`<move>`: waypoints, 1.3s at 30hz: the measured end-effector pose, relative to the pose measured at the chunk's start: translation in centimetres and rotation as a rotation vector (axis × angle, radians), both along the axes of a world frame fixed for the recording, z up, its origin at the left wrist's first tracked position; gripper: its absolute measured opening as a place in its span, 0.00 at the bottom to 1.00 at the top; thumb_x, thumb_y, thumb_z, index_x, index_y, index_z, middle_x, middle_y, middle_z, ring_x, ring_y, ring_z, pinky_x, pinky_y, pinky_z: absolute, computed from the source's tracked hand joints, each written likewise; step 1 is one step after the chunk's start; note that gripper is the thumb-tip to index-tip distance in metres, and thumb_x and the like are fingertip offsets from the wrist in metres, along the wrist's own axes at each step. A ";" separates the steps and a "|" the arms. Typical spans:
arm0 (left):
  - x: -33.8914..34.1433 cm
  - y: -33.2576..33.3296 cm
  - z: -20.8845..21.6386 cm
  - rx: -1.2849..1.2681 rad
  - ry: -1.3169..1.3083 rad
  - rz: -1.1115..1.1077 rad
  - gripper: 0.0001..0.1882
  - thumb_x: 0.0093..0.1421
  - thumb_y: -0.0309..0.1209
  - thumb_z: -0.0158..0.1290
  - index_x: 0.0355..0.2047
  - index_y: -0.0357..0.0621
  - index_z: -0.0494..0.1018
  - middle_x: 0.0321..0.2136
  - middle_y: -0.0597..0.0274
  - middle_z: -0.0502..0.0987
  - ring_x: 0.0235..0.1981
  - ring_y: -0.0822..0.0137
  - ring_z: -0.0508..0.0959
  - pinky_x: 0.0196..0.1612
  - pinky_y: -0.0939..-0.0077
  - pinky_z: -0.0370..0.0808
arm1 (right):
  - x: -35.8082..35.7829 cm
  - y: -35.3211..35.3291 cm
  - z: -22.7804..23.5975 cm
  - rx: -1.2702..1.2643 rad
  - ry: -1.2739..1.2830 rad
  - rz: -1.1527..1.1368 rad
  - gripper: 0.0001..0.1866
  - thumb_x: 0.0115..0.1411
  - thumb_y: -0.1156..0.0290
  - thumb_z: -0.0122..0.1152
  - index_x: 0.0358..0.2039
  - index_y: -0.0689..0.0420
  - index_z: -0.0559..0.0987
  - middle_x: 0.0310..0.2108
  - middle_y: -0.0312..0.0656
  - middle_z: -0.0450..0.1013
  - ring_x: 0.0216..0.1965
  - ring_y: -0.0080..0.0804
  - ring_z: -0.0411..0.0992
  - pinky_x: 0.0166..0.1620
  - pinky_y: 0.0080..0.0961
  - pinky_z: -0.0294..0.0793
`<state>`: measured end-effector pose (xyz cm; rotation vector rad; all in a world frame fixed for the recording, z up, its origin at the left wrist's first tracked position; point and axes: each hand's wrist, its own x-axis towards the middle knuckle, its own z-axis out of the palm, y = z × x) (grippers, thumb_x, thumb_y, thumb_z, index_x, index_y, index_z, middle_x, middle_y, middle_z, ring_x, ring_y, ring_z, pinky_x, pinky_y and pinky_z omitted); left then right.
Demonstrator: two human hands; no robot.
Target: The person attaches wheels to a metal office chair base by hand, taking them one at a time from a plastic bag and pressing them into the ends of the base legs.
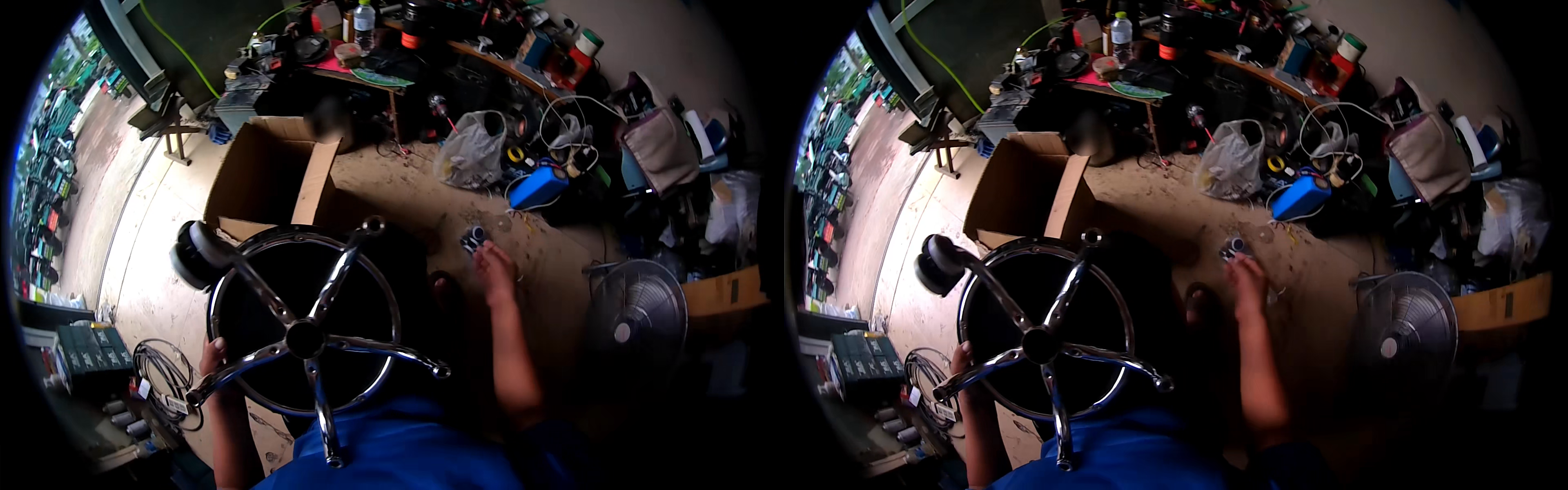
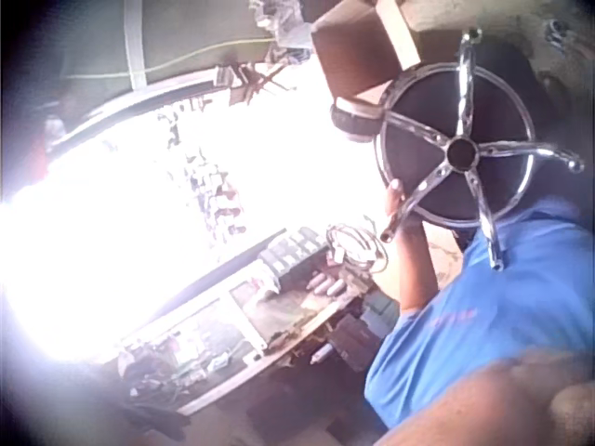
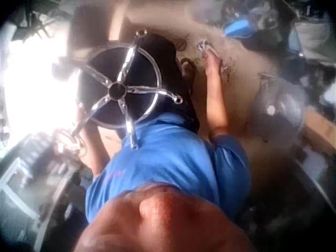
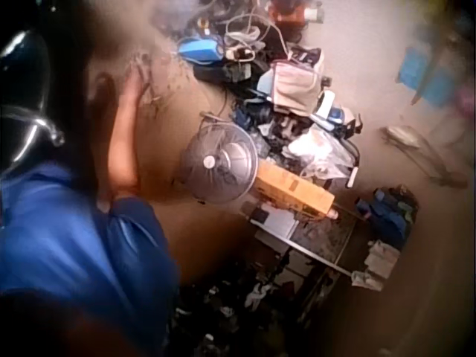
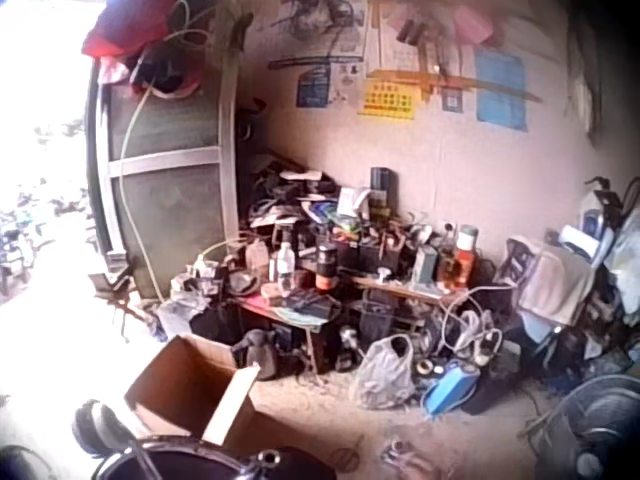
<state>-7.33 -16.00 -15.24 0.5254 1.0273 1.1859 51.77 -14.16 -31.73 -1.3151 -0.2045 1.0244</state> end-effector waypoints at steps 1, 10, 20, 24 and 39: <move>0.1 0.1 0.6 0.006 0.033 0.012 0.33 0.68 0.42 0.58 0.69 0.35 0.73 0.55 0.50 0.85 0.53 0.55 0.87 0.56 0.59 0.86 | 0.4 -1.4 -3.6 -0.026 -0.012 -0.014 0.10 0.69 0.75 0.70 0.50 0.58 0.85 0.40 0.37 0.84 0.40 0.27 0.83 0.44 0.23 0.83; 1.7 -0.3 3.1 -0.021 -0.021 0.003 0.33 0.71 0.48 0.56 0.67 0.36 0.75 0.61 0.48 0.83 0.59 0.51 0.84 0.66 0.54 0.79 | 2.1 -3.6 -14.5 -0.535 -1.019 -0.066 0.11 0.66 0.70 0.70 0.46 0.58 0.91 0.40 0.51 0.88 0.42 0.40 0.87 0.49 0.36 0.84; 4.1 -0.5 4.2 -0.025 -0.023 0.038 0.33 0.72 0.47 0.57 0.68 0.35 0.73 0.62 0.46 0.82 0.60 0.49 0.83 0.68 0.52 0.78 | 7.3 -8.4 -19.7 -1.149 -0.659 -0.357 0.21 0.66 0.53 0.68 0.41 0.60 0.91 0.45 0.59 0.87 0.48 0.54 0.87 0.49 0.48 0.84; 4.8 -0.6 4.0 -0.039 0.041 0.109 0.34 0.71 0.48 0.58 0.67 0.35 0.74 0.60 0.46 0.82 0.59 0.49 0.84 0.67 0.50 0.79 | 10.7 -12.2 -26.0 -0.914 -0.415 -0.430 0.19 0.70 0.52 0.69 0.44 0.57 0.89 0.36 0.47 0.86 0.35 0.45 0.84 0.38 0.39 0.83; 3.6 -1.2 3.4 -0.026 0.018 0.091 0.31 0.72 0.45 0.58 0.67 0.37 0.75 0.61 0.48 0.83 0.59 0.49 0.84 0.67 0.49 0.78 | 9.7 -6.8 -18.4 -0.299 0.230 -0.639 0.09 0.67 0.70 0.73 0.45 0.56 0.85 0.37 0.37 0.80 0.29 0.27 0.79 0.30 0.18 0.82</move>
